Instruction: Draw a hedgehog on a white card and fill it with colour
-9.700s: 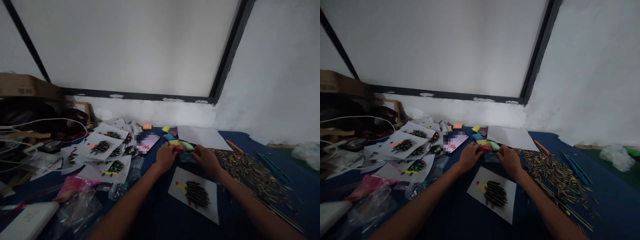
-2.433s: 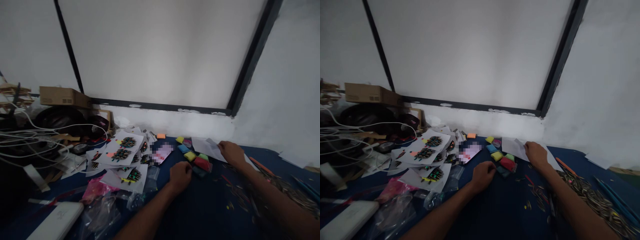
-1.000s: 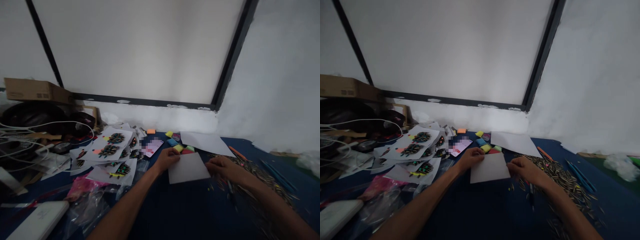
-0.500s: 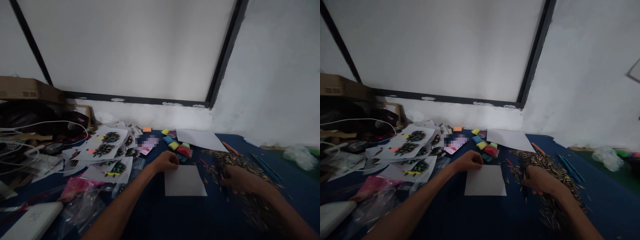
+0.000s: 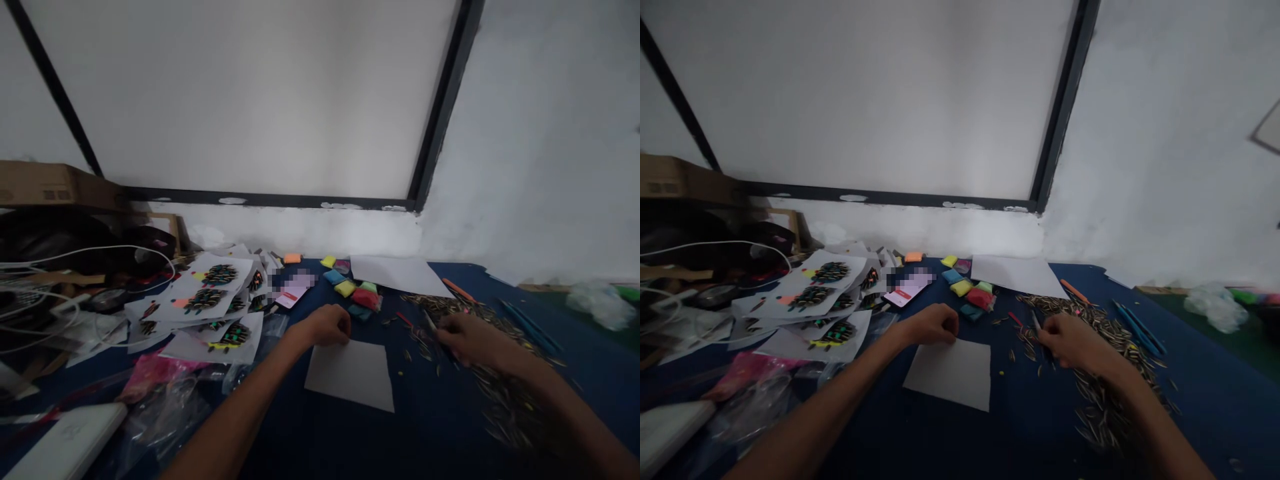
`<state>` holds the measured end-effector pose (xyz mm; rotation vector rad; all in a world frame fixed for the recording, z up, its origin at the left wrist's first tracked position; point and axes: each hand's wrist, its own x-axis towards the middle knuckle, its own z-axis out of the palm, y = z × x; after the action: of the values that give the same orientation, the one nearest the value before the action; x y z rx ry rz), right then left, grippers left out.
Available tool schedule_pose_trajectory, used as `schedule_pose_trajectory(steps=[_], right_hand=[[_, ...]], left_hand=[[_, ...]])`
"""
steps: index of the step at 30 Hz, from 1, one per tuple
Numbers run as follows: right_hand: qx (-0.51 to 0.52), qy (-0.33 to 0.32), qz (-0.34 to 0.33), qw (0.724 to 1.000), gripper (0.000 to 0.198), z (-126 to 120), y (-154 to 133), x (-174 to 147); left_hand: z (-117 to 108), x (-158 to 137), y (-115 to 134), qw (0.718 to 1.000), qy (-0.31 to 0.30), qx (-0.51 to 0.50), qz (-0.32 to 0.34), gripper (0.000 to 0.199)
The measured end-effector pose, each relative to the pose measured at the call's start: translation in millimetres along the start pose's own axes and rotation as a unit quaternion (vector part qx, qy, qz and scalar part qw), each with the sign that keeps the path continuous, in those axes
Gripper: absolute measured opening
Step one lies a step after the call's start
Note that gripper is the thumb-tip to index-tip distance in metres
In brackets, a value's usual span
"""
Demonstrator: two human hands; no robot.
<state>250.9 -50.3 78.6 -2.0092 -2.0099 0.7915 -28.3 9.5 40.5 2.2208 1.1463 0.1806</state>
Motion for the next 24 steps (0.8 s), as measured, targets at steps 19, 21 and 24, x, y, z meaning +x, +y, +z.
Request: schedule_pose_trajectory(steps=[19,21,24], right_hand=[[0.373,-0.093,-0.043,0.922,0.043,54,-23,7],[0.378,-0.091,-0.028,0.921,0.043,54,-20,12],[0.384,-0.042,-0.015,0.922,0.037,47,-12,20]], left_hand=[[51,-6,33,0.973,0.162,0.120,0.111,0.018],[55,-10,31,0.972,0.169,0.111,0.116,0.019],[60,-15,29,0.970,0.190,0.100,0.115,0.021]])
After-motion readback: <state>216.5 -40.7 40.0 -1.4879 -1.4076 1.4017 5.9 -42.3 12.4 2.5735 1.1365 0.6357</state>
